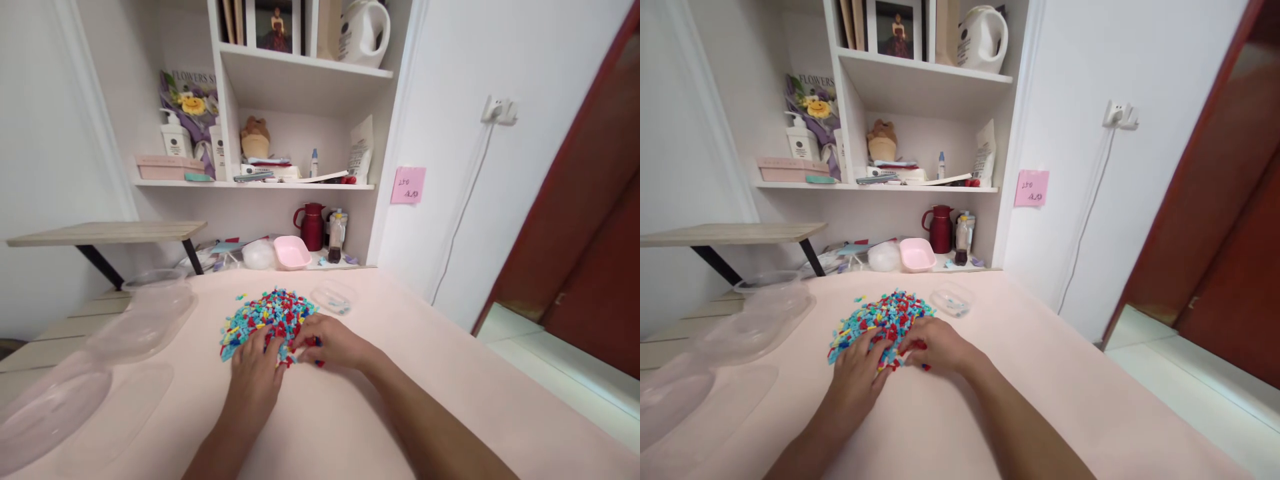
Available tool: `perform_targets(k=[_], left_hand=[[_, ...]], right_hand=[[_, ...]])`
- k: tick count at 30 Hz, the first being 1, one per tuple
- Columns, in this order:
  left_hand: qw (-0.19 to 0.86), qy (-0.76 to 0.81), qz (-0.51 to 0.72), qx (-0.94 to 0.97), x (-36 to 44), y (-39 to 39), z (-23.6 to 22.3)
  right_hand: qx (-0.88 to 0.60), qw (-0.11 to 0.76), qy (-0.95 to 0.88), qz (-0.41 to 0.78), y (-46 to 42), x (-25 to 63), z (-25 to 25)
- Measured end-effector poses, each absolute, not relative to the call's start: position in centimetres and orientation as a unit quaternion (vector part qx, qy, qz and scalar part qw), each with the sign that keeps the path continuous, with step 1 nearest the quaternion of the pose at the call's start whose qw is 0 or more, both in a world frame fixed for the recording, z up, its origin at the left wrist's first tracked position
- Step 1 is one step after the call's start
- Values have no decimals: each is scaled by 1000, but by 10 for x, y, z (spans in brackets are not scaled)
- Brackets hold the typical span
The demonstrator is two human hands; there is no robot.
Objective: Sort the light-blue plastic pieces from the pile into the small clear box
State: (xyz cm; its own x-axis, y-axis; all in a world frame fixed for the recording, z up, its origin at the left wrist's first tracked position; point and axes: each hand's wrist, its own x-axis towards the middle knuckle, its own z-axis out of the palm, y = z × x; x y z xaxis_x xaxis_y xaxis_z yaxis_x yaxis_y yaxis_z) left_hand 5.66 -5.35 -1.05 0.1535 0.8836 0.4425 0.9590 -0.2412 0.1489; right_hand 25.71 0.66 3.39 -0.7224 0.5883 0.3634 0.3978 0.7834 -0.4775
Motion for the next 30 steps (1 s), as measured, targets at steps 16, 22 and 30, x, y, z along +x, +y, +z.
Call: perform_targets(k=[16, 22, 30], left_hand=[[65, -603, -258, -752, 61, -56, -3], [67, -587, -314, -743, 57, -52, 3], [90, -558, -400, -721, 50, -49, 12]], right_hand=[[-296, 240, -911, 159, 10, 242, 12], [-304, 327, -858, 255, 14, 253, 22], [-403, 523, -720, 215, 38, 291, 33]])
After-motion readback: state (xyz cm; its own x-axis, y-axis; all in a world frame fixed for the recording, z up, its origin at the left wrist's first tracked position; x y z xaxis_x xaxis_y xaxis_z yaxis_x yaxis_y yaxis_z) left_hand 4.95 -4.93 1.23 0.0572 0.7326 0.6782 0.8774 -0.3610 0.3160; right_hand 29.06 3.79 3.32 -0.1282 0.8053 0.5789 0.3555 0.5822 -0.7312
